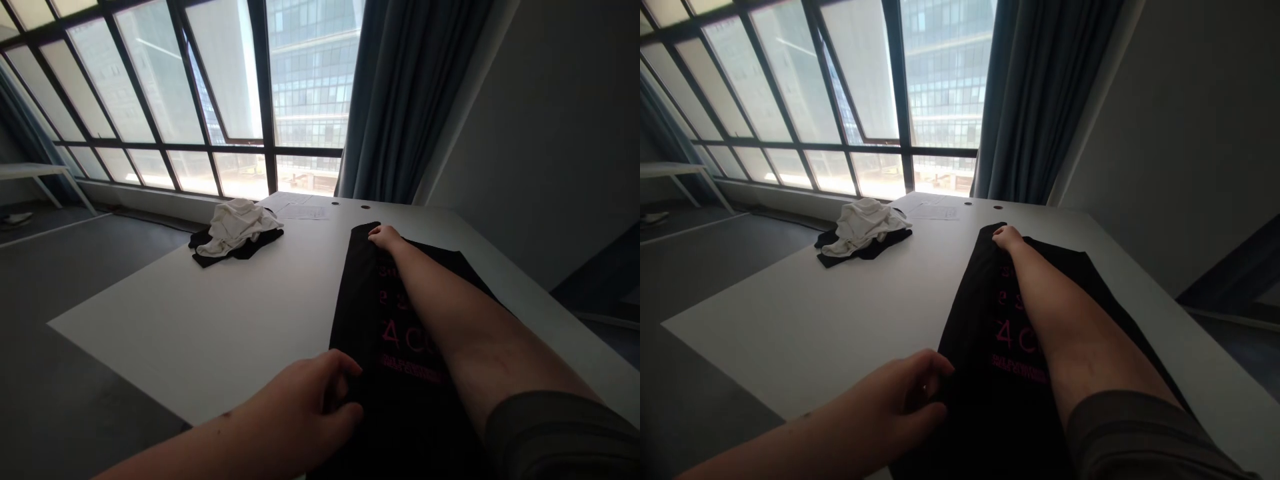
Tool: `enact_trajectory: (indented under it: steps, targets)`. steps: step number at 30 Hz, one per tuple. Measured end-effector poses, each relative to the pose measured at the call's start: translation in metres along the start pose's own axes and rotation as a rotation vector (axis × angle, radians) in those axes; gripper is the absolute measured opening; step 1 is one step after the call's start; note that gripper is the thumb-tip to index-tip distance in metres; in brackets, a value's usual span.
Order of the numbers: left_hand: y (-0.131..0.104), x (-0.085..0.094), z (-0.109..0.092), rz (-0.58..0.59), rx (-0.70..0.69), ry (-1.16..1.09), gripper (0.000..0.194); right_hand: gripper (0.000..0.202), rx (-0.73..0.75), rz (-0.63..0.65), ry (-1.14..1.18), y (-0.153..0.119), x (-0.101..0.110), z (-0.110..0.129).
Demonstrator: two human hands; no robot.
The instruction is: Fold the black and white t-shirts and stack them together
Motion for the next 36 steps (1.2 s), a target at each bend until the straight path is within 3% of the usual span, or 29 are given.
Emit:
enact_trajectory:
  steps: [3, 8, 11, 14, 17, 20, 27, 31, 33, 36]
  targets:
    - [0.016, -0.028, -0.017, 0.096, -0.011, 0.09, 0.044, 0.031, -0.016, -0.02, -0.015, -0.011, -0.002, -0.034]
    - [0.034, -0.066, -0.017, 0.313, 0.002, 0.194, 0.04, 0.036, -0.01, -0.061, -0.044, -0.027, -0.021, -0.069]
    - [0.045, -0.066, -0.01, 0.18, -0.051, 0.332, 0.034, 0.045, -0.004, -0.111, -0.071, -0.032, -0.031, -0.076]
    - [0.054, -0.07, 0.0, 0.053, -0.218, 0.534, 0.052, 0.054, 0.043, -0.086, -0.104, -0.031, -0.038, -0.075]
    - [0.058, -0.083, 0.02, 0.096, -0.348, 0.689, 0.077, 0.058, 0.08, 0.057, -0.144, -0.027, -0.051, -0.074]
    - [0.057, -0.088, 0.034, 0.126, -0.401, 0.758, 0.081, 0.063, 0.059, 0.171, -0.183, -0.024, -0.062, -0.076]
    - [0.052, -0.074, 0.021, 0.135, -0.475, 0.776, 0.076, 0.065, 0.02, 0.203, -0.253, -0.018, -0.06, -0.066]
    - [0.083, -0.038, 0.014, 0.019, -0.455, 0.725, 0.052, 0.064, 0.106, 0.17, -0.275, 0.002, -0.061, -0.038]
    - [0.105, -0.021, 0.017, -0.027, -0.467, 0.731, 0.052, 0.067, 0.126, 0.197, -0.275, 0.017, -0.069, -0.027]
    - [0.133, -0.01, 0.032, 0.022, -0.433, 0.765, 0.063, 0.071, 0.13, 0.259, -0.282, 0.043, -0.083, -0.02]
Point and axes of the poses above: each hand's wrist, its own y-axis towards the middle knuckle, its own x-axis out of the back of the hand, z = x × y, the point moved 7 cm from there along y, towards the middle knuckle, and after that the axes turned 5 degrees about z, right-handed, at the moved point
